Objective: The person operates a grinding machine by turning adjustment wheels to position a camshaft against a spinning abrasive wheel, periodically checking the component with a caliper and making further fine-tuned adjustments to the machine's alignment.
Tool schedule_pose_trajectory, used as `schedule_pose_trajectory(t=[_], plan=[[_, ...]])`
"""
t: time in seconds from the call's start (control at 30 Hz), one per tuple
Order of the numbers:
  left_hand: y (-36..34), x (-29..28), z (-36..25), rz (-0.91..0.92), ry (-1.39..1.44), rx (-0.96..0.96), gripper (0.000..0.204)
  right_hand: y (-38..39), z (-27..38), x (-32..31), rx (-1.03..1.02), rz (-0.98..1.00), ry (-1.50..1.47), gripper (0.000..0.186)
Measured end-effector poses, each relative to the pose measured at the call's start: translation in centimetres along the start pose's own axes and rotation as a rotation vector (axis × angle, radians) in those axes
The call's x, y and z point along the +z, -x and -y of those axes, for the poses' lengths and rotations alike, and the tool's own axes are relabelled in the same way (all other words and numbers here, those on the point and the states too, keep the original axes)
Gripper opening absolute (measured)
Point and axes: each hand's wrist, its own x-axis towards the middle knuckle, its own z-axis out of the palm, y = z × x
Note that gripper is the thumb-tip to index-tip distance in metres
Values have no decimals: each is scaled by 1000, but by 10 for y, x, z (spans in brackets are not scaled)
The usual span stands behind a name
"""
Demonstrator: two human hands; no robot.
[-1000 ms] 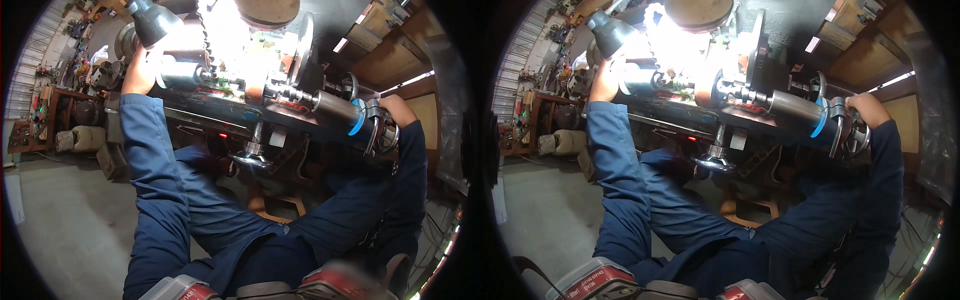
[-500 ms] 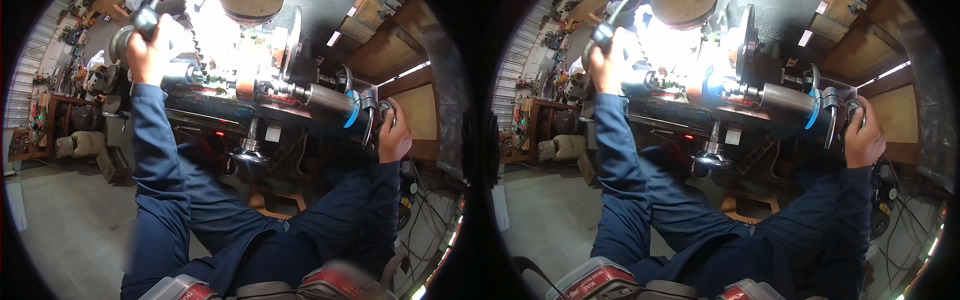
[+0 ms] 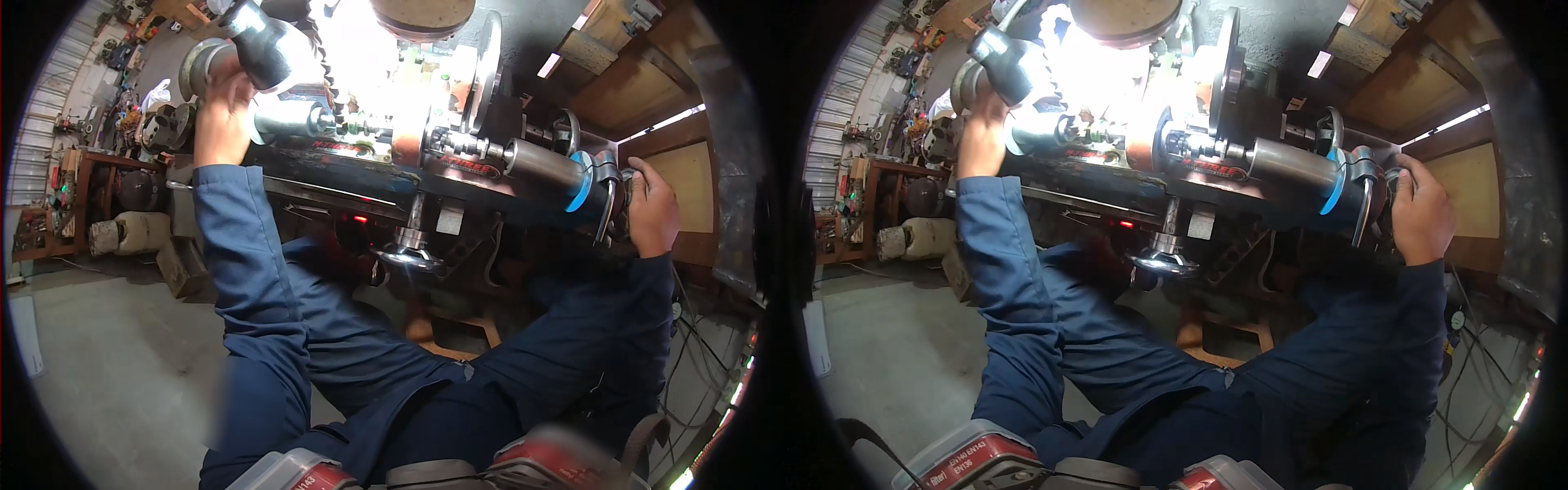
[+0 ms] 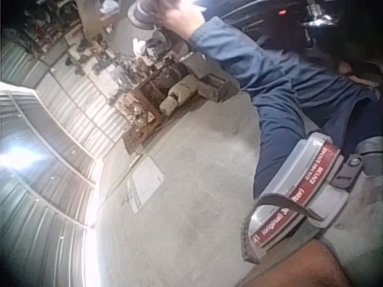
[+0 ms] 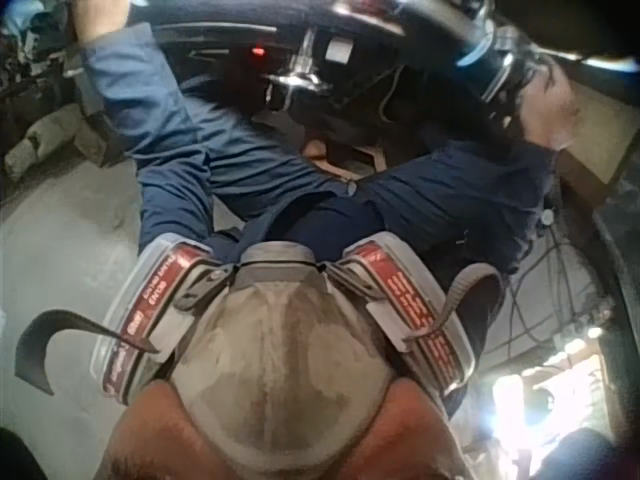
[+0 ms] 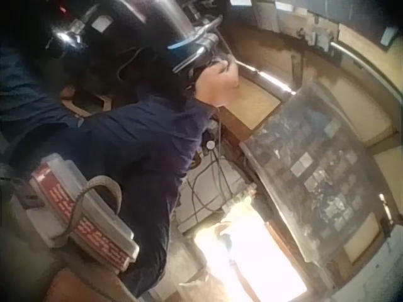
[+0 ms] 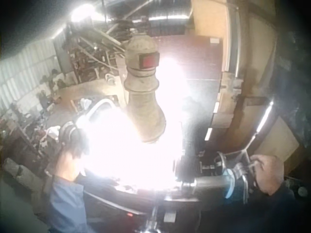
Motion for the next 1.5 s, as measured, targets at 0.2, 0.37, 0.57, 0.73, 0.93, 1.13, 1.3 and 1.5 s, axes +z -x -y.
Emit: schedule_pose_trajectory(t=[0.2,0.37,0.57,0.73,0.93,1.13,1.3,1.5], plan=[[6,1,26,188,-13,-147,43,-27,-14,-1,17,243,-53,26],[4,5,32,16,138,6,42,-56,-35,10,105,519,-273,25],[7,11,40,-51,144,42,38,-99,-44,29,-87,924,-316,25],[6,9,41,-17,188,-25,42,-97,-42,30,81,927,-431,27],[8,9,43,-56,89,-14,45,-41,-21,5,5,487,-219,27],[10,4,37,-71,66,19,45,13,6,8,-115,-33,-10,30],[14,1,31,-132,123,-32,41,18,2,11,-91,-92,-72,35],[15,2,31,-239,199,-76,33,-20,-18,6,-29,230,-175,29]])
